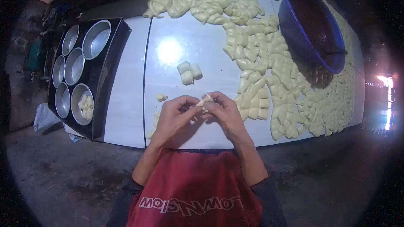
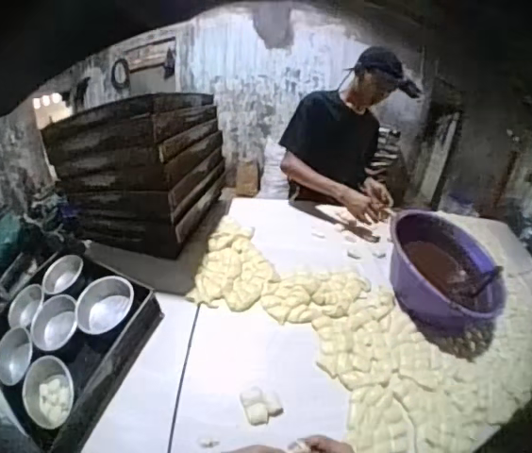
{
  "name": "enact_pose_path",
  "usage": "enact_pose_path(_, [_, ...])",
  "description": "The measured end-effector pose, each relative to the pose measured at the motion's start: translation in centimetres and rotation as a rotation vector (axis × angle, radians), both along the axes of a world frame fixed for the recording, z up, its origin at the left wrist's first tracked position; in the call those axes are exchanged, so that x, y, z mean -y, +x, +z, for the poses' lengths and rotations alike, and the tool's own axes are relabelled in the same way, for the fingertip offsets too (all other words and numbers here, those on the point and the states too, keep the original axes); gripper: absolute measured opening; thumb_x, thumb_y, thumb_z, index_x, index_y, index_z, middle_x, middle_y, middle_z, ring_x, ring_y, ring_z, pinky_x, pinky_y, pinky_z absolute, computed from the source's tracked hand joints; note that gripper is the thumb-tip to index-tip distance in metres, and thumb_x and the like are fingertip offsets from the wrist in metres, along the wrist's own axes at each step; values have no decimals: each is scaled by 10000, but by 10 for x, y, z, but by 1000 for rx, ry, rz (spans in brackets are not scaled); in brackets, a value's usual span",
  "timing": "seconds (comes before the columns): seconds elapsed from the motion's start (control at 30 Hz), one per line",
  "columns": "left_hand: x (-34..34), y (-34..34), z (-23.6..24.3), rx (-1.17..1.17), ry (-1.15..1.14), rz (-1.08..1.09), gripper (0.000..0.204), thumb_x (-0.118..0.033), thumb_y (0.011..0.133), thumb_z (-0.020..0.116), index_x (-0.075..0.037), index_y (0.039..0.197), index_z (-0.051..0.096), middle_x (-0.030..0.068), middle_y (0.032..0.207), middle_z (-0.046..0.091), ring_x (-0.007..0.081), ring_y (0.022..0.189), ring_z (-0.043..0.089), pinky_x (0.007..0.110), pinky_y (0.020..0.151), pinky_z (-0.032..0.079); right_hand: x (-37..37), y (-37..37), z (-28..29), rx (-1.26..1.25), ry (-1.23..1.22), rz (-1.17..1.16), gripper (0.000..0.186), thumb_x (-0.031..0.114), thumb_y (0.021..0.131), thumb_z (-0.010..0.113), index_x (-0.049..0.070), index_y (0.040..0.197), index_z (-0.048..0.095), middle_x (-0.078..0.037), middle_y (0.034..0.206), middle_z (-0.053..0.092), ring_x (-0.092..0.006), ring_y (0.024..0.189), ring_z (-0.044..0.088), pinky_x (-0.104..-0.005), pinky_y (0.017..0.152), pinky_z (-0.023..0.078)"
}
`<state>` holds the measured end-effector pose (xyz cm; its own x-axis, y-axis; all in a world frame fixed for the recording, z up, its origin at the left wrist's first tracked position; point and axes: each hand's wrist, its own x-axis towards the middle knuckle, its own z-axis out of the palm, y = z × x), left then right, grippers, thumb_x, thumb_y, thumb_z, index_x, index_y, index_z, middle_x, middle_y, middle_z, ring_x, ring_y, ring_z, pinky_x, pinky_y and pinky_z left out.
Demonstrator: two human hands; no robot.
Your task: The person takes small pieces of dough from a table, fills them with a chocolate-colored paste from a bowl, and shapes them into rounded buns before placing them into circular baking molds on a tray.
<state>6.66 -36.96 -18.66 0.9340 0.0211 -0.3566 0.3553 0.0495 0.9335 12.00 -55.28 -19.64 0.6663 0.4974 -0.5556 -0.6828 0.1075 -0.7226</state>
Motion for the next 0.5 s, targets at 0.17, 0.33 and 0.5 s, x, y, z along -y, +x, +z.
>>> enact_pose_path(0.17, [14, 10, 1, 19, -57, -46, 241, -134, 952, 639, 25, 1127, 685, 76, 909, 728, 107, 831, 665, 260, 748, 527, 15, -3, -5, 318, -45, -189, 228, 69, 934, 676, 39, 1129, 562, -35, 1020, 620, -85, 891, 598, -230, 735, 524])
enact_pose_path(0.33, [58, 38, -3, 584, 401, 154, 558, -228, 911, 708, 6, 1382, 520, 222, 1271, 627, 391, 1107, 652, 386, 938, 528, 26, 8, -1, 336, 39, -283, 209, 36, 920, 676, 37, 1097, 565, -30, 969, 635, -100, 832, 614, -228, 752, 513])
enact_pose_path(0.5, [128, 76, -15, 911, 114, 154, 840, -493, 852, 733, 59, 1419, 451, 231, 1183, 677, 313, 1071, 684, 350, 886, 543, 44, 22, 38, 260, 297, -428, 231, 72, 941, 639, 21, 1158, 578, -38, 1001, 649, -108, 892, 634, -258, 801, 518])
